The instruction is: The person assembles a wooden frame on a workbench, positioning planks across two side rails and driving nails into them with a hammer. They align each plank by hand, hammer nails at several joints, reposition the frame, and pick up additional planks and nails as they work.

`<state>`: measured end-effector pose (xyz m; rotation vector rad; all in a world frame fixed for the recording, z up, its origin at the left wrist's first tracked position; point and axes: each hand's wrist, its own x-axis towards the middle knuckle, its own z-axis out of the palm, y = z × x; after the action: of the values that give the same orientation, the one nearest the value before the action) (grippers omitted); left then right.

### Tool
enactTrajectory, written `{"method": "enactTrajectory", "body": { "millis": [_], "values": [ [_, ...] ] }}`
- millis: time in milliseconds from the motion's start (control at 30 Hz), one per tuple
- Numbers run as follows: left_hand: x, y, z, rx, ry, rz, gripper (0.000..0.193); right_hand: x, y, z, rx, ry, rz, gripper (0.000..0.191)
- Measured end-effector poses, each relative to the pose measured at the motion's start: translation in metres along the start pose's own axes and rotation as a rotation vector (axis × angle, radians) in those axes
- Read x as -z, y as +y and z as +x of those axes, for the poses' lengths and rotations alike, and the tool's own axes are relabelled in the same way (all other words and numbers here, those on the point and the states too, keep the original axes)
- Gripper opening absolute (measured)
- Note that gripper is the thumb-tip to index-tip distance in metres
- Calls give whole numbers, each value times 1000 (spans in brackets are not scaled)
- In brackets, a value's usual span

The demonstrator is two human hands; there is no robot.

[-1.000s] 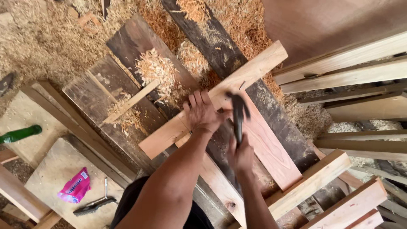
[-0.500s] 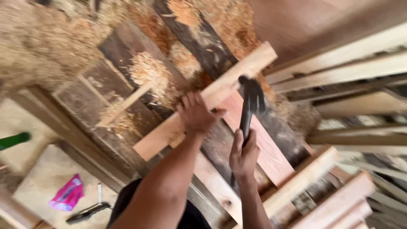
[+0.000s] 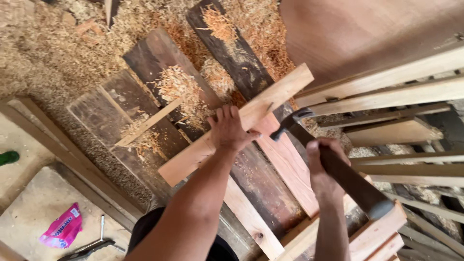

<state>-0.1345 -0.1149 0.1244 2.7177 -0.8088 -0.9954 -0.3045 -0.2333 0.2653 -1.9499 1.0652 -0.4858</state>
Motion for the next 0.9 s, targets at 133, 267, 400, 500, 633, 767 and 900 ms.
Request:
{"method": "enactTrajectory", "body": {
  "millis": [133, 267, 400, 500, 633, 767, 900],
  "values": [
    [-2, -2, 4, -32, -64, -13, 101, -18, 21, 48, 270, -41, 329, 18],
    [-2, 1, 7, -24, -25, -18, 96, -39, 44, 107, 134, 167, 714, 24],
    [2, 2, 9, -17, -42, -52, 95, -71, 57, 151, 416, -121, 258, 18],
    [-1, 0, 11, -6, -64, -58, 99, -103, 47, 155, 738, -474, 140, 23],
    [-15, -2, 19, 4, -112, -103, 89, -123, 28, 118, 941, -812, -224, 19],
    [-31, -1, 22, -23, 49, 32, 69, -116, 32, 90, 1134, -865, -274, 25],
    [-30, 1, 18, -17, -15, -19, 81, -104, 39, 74, 1032, -919, -267, 19]
  ]
}}
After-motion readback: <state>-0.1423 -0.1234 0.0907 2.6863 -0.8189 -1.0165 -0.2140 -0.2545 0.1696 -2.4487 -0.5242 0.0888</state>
